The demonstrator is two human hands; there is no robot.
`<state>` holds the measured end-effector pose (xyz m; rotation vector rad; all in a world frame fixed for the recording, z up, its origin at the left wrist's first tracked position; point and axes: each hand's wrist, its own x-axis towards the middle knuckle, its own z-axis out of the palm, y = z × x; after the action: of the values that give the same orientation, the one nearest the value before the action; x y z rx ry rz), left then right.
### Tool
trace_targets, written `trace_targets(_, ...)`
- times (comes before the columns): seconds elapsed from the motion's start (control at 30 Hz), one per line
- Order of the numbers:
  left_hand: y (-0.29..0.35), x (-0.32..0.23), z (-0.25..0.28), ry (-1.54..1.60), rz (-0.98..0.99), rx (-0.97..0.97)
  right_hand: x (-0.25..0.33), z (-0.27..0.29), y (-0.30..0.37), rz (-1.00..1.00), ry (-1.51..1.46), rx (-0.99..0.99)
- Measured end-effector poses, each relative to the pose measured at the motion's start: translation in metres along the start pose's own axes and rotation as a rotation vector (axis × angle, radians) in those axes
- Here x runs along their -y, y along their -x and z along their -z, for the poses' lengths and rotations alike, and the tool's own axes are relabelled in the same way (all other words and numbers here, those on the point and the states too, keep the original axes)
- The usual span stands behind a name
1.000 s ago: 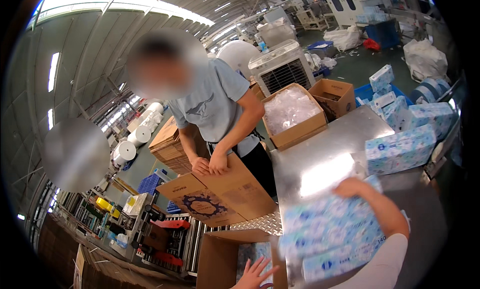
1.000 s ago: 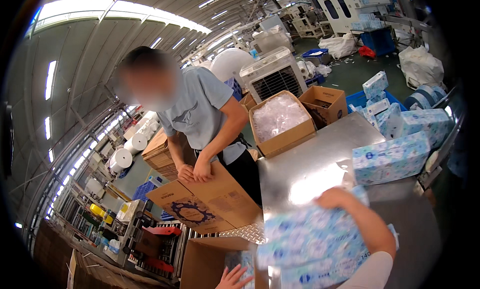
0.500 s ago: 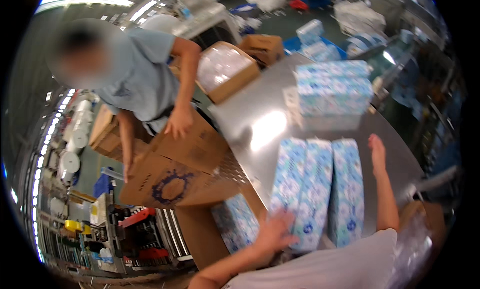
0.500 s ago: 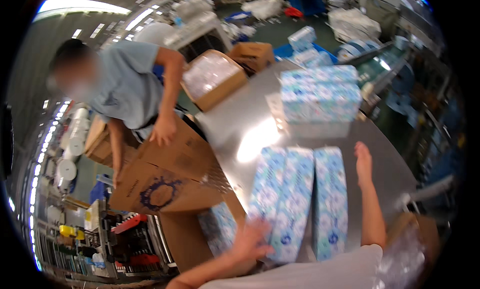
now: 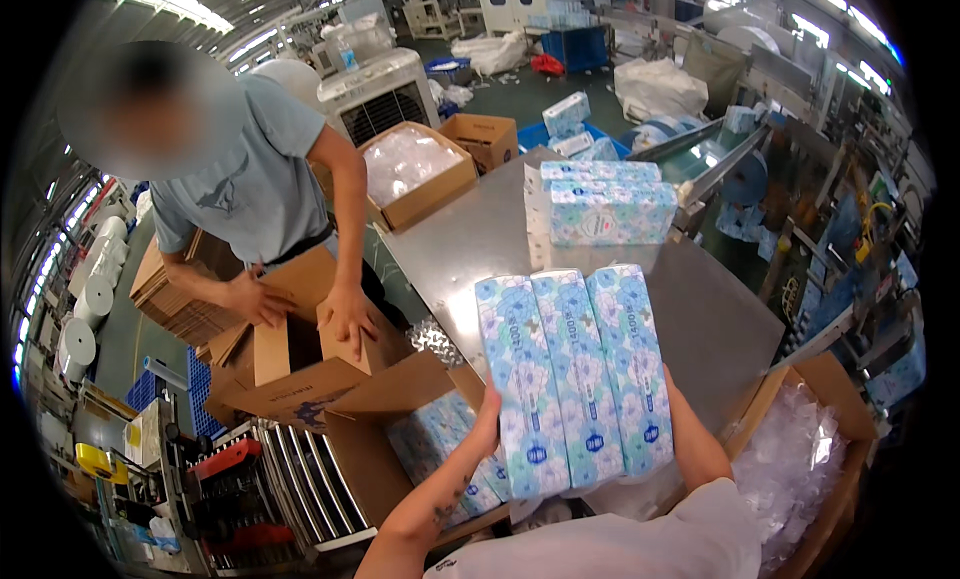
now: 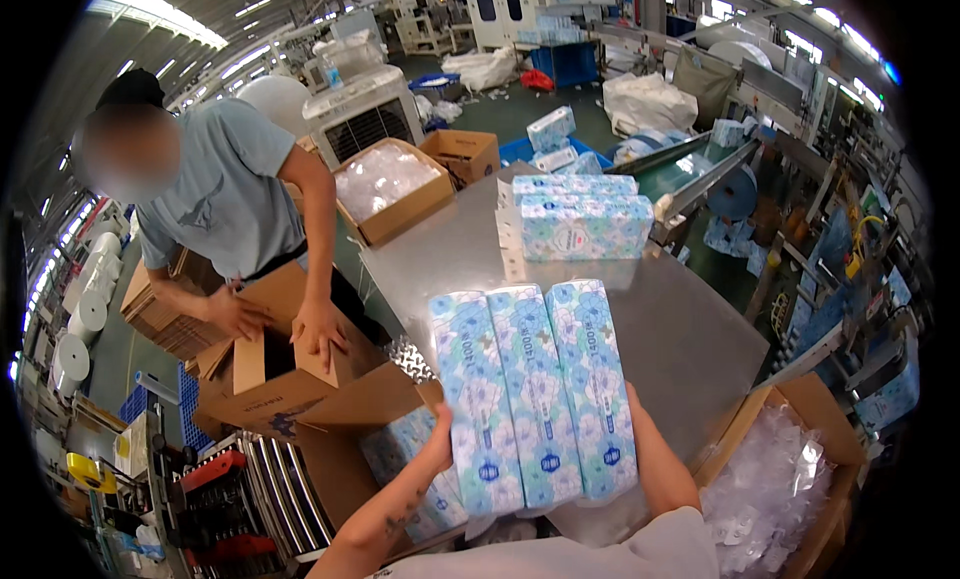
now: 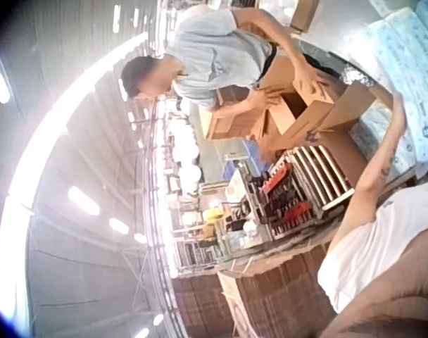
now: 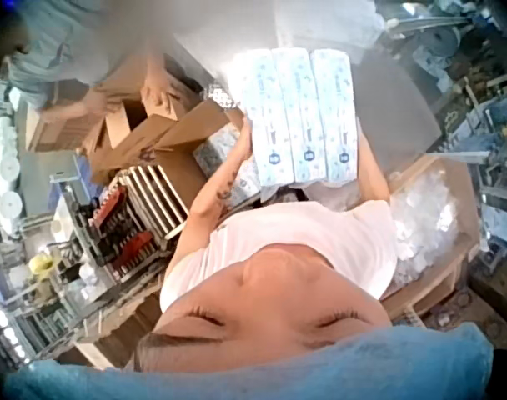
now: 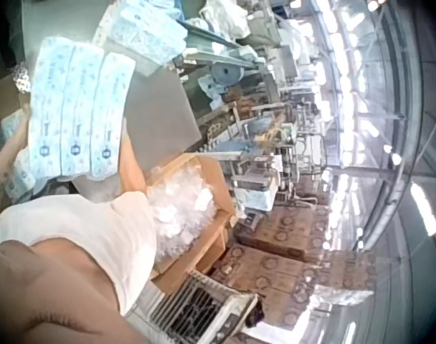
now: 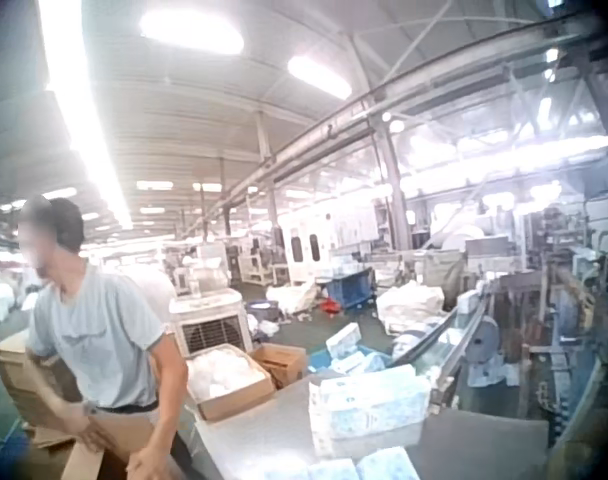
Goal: The person packs packages of tissue paper into cardboard boxes on a metal table. They place bubble wrap inside the boxes, arrange the tissue packs, and close the flaps. Another person assists by handing over boxes and items.
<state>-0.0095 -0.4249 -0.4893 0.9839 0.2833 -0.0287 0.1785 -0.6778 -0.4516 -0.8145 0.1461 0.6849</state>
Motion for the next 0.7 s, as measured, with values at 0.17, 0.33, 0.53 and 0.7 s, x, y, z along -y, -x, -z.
trace_targets(0.17,0.132,-0.083,0.033,-0.706,-0.450,0.029,-0.051,-0.046,-0.016,0.001,-0.095,0.185)
trace_targets(0.33,0.274,-0.064,0.069,-0.399,-0.119,-0.305,-0.177,-0.071,-0.019,-0.212,-0.215,0.354)
trace_targets(0.53,0.290,-0.025,0.089,-0.272,-0.120,-0.808,-0.286,-0.021,0.010,-0.135,0.350,0.477)
trace_targets(0.7,0.276,-0.074,0.059,-0.771,-0.527,-0.951,-0.210,-0.074,-0.004,0.158,1.649,0.661)
